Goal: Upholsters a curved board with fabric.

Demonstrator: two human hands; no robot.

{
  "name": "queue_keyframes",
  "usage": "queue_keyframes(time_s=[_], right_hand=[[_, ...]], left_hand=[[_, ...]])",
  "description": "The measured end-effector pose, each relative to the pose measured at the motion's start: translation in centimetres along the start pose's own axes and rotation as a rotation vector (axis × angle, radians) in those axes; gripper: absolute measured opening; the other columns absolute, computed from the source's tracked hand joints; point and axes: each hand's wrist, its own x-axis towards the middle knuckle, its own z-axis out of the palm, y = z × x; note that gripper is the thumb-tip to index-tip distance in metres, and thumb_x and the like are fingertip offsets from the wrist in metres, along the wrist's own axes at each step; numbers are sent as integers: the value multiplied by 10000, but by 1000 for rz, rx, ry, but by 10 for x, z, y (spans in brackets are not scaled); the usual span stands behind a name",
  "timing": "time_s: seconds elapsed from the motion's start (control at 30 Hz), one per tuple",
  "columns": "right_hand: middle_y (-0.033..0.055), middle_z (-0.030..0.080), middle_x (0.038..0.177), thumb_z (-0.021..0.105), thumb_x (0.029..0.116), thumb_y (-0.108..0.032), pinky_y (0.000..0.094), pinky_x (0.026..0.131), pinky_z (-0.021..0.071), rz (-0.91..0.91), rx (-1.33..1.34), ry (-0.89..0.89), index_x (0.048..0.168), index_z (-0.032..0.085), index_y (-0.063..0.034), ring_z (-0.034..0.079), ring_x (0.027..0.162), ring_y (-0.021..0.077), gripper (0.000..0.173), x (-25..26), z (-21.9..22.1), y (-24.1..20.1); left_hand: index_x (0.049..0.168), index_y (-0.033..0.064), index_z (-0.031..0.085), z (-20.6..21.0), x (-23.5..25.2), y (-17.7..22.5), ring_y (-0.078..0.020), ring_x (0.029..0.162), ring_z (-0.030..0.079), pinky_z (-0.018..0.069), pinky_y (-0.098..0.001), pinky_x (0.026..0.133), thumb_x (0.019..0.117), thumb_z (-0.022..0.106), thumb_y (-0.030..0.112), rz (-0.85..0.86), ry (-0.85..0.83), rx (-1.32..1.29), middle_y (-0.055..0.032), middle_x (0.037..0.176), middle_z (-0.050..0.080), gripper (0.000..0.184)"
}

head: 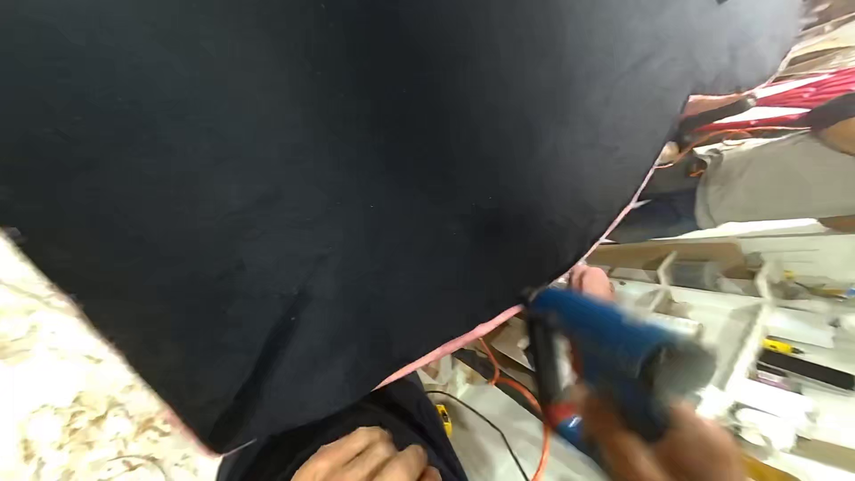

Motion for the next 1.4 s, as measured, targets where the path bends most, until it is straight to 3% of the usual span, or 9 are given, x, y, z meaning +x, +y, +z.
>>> queue_keyframes(time_s=[0.07, 0.13, 0.2, 0.37, 0.53, 0.8, 1.03, 1.2, 1.4], right_hand=[[107, 641, 761, 520, 921, -580, 534, 515, 500, -92, -209, 84, 1213, 610, -29, 650, 646, 298, 631, 53, -16, 6], [276, 659, 874, 522, 940, -482, 708, 590, 455, -167, -213, 94, 1384, 534, -21, 646, 741, 512, 640, 111, -18, -1], [339, 653, 1000, 559, 953, -445, 764, 655, 436, -207, -217, 82, 1452, 473, -30, 632, 846, 594, 654, 159, -7, 0], [314, 594, 1268, 544, 1013, -351, 732, 801, 491, -446, -136, 148, 1399, 560, -6, 605, 1105, 556, 518, 132, 14, -22], [-24, 727, 1131, 658, 987, -320, 307, 936, 592, -889, 399, 152, 1140, 784, -202, 682, 1108, 114, 231, 34, 99, -77], [-9, 718, 1057, 630, 1014, -343, 295, 858, 570, -982, 291, 39, 1153, 766, -224, 680, 1032, 133, 228, 27, 112, -101], [-12, 764, 936, 706, 928, -111, 288, 869, 589, -1121, 289, 529, 1000, 794, -136, 730, 930, 132, 116, 22, 174, -96], [28, 728, 833, 686, 920, -81, 309, 801, 587, -1121, 315, 568, 917, 779, -87, 707, 817, 169, 93, 17, 171, -99], [19, 726, 822, 685, 920, -85, 300, 822, 584, -1075, 346, 614, 920, 788, -100, 703, 811, 156, 104, 10, 181, -98]], left_hand=[[1100, 131, 719, -24, -22, 6, -185, 854, 704, 576, -351, 818, 991, 606, 137, -38, 96, 127, -43, 958, 747, 157], [1105, 133, 703, -52, -31, 14, -212, 871, 691, 555, -389, 831, 968, 649, 184, -127, 197, 321, -58, 928, 726, 156], [1155, 162, 685, -73, -34, 15, -208, 1005, 680, 521, -399, 916, 962, 678, 277, -248, 246, 509, -54, 1035, 718, 224], [1221, 227, 733, -93, -27, -11, -176, 1149, 682, 511, -399, 1024, 977, 669, 377, -327, 87, 646, 11, 1180, 745, 293], [1243, 198, 740, -91, -21, -41, -216, 1064, 709, 569, -402, 934, 993, 642, 443, -302, 42, 480, -39, 1147, 748, 364], [1040, 158, 798, -74, -11, -43, -196, 811, 717, 585, -336, 715, 916, 682, 125, -123, 125, 661, -28, 901, 744, 173], [1034, 122, 786, -54, -21, -55, -194, 817, 708, 586, -311, 733, 919, 624, 79, -37, 245, 630, -41, 909, 741, 202], [1036, 181, 788, -67, -15, -22, -164, 996, 712, 569, -303, 915, 944, 699, 189, -104, 188, 695, 8, 999, 752, 128], [1075, 106, 773, -70, -22, -44, -172, 916, 727, 592, -289, 849, 891, 651, 19, 100, 103, 581, -27, 950, 751, 237]])
